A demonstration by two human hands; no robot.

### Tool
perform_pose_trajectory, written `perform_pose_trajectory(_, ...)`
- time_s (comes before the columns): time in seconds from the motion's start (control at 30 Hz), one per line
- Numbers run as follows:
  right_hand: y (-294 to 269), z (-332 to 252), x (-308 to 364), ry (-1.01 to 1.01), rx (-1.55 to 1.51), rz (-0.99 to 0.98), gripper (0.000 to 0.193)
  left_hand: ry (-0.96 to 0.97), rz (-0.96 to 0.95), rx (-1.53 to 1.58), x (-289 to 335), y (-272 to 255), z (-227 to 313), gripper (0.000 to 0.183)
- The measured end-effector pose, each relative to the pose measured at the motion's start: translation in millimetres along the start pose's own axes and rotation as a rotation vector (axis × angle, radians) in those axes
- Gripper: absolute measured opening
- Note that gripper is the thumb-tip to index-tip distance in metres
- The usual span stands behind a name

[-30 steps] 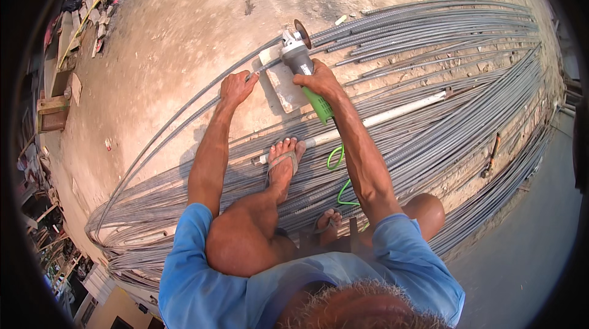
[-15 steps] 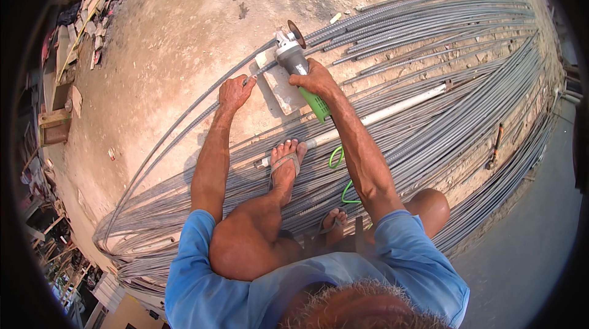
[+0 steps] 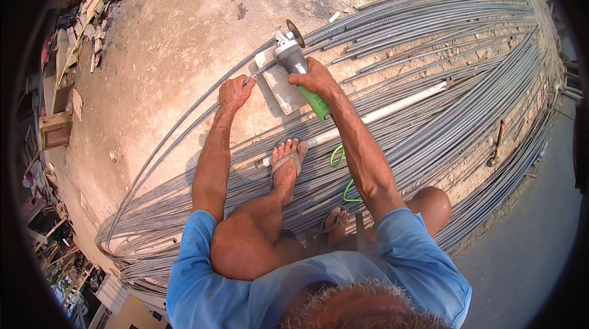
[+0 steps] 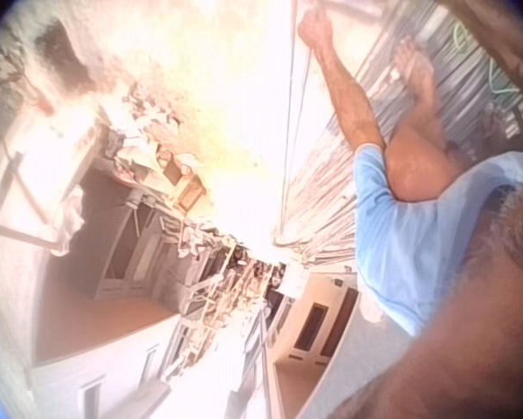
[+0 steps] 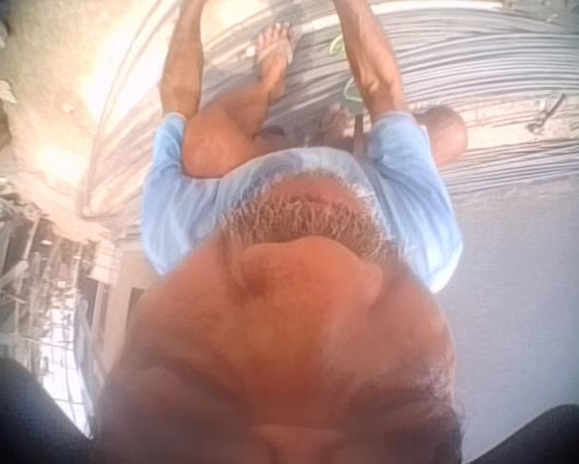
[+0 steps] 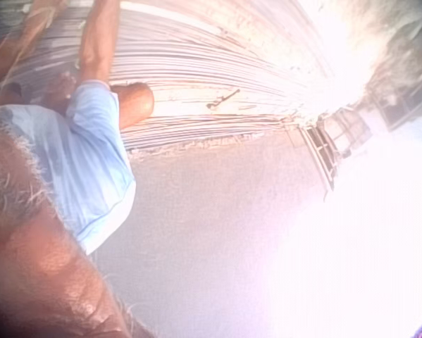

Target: The person uses a power angle grinder to cut through metal rebar while crouching over a pile of steel rods on a construction site.

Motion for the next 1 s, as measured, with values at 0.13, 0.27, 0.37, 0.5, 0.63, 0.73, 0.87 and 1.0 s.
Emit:
perform_pose_trajectory(0.13,0.2,-1.7,1.6,-0.003,-0.012,0.008,0.079,0.013,0.020,0.003,-0.3,1.2,-3.9,0.054)
perform_pose_trajectory(0.27,-1.5,-0.1,3.5,0.004,0.007,0.002,0.079,0.007,-0.015,-0.023,-1.6,3.1,-3.3,0.055)
perform_pose_trajectory(0.37,-1.4,1.7,3.4,-0.008,0.008,0.002,0.079,0.006,-0.003,-0.014,-1.5,3.0,-2.7,0.055)
perform_pose_trajectory(0.5,-0.6,3.2,4.4,-0.011,0.000,0.012,0.080,-0.013,-0.020,-0.011,-1.2,2.7,-4.3,0.055)
perform_pose_trajectory(0.63,1.0,6.7,2.0,-0.007,-0.004,0.008,0.081,-0.002,-0.016,-0.010,-1.1,1.3,-0.4,0.054)
perform_pose_trajectory(0.73,1.3,3.4,2.0,-0.011,-0.011,0.001,0.081,0.001,-0.005,-0.010,-0.9,1.4,-3.1,0.055)
perform_pose_trajectory(0.87,2.0,4.3,-1.9,-0.010,0.008,0.005,0.082,-0.008,-0.033,0.004,-1.9,3.3,-2.2,0.056)
perform_pose_trajectory(1.0,1.8,4.1,0.3,-0.022,0.009,0.021,0.081,-0.005,-0.003,0.005,-0.4,1.9,-3.5,0.056)
Point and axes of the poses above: each hand's wrist, its own x-axis away from the middle knuckle, its own y-axis out of the palm, z = x × y, the point moved 6 cm from there along -x, towards the middle knuckle, and after that the axes turned 11 degrees about z, right-handed, at the moved point
